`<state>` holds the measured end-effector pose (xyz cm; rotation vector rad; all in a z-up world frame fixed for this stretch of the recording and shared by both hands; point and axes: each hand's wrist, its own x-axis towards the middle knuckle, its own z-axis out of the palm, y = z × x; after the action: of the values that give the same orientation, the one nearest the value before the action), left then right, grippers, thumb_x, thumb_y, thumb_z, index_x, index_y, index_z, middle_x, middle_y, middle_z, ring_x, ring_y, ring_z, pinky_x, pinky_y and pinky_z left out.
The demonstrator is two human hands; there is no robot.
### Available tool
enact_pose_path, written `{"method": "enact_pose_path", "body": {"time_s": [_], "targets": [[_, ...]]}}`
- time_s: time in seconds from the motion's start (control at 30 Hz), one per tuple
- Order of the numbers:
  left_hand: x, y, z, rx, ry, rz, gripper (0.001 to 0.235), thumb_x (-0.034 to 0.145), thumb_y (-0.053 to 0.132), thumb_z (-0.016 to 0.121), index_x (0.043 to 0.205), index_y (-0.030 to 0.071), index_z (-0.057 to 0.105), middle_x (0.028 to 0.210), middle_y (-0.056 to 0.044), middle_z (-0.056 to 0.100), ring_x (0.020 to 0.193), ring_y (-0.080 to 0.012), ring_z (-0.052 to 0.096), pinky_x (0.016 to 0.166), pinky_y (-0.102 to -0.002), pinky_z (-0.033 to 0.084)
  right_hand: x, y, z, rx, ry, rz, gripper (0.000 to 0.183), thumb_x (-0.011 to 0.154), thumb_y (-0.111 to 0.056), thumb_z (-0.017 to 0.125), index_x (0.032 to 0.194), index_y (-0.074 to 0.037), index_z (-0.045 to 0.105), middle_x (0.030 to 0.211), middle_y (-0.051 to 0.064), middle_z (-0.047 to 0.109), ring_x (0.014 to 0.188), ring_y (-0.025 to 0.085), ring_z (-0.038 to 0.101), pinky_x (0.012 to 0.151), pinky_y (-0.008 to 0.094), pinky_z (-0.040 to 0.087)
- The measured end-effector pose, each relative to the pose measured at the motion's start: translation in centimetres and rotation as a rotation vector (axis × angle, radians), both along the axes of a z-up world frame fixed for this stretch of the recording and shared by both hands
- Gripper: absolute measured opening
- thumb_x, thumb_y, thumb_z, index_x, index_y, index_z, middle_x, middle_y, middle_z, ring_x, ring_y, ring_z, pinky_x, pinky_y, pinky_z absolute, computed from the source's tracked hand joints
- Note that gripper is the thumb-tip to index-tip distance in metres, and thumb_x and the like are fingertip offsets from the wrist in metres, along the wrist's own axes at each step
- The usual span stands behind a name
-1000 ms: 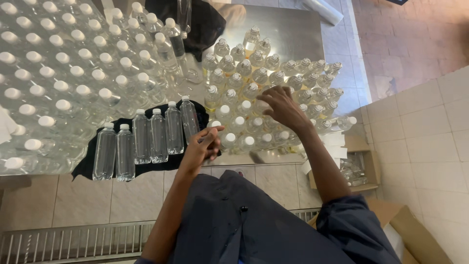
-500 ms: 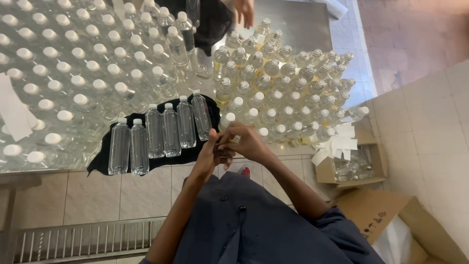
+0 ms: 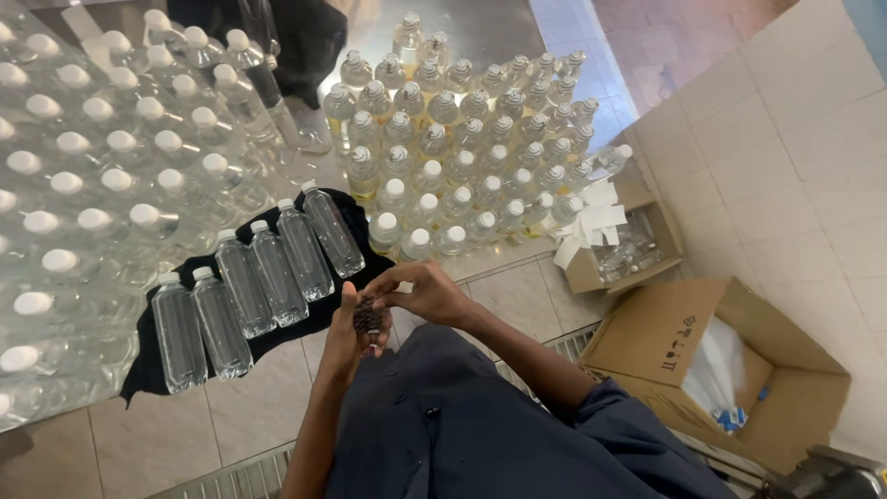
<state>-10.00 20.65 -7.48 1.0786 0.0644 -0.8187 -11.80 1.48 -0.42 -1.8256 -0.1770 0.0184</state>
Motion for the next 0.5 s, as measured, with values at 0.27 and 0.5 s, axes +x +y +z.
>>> {"method": "enact_pose_path", "body": {"time_s": [0.27, 0.5], "targets": [[0.1, 0.6, 0.5, -0.005, 0.014, -0.003, 0.034, 0.109, 0.027, 0.068, 0.109, -0.006, 0.072, 0.077, -0.018, 0.060, 0.059, -0.0256, 0.063, 0.035, -0.033, 0.050, -0.2, -1.4, 0.0, -0.055, 0.046, 0.027, 0.018, 0.103, -0.013, 0.081, 0.120, -0.014, 0.077, 0.101, 0.009, 0.082, 0.106, 0.037, 0.078, 0.096, 0.058, 0.058], [1.5, -1.6, 1.7, -0.044, 0.032, -0.034, 0.022, 0.109, 0.016, 0.066, 0.107, -0.005, 0.072, 0.075, -0.014, 0.056, 0.057, -0.0210, 0.064, 0.038, -0.031, 0.051, 1.1, -4.5, 1.5, -0.085, -0.026, 0.084, 0.006, 0.097, -0.017, 0.087, 0.099, -0.018, 0.081, 0.098, 0.004, 0.080, 0.101, 0.029, 0.074, 0.093, 0.049, 0.059]]}}
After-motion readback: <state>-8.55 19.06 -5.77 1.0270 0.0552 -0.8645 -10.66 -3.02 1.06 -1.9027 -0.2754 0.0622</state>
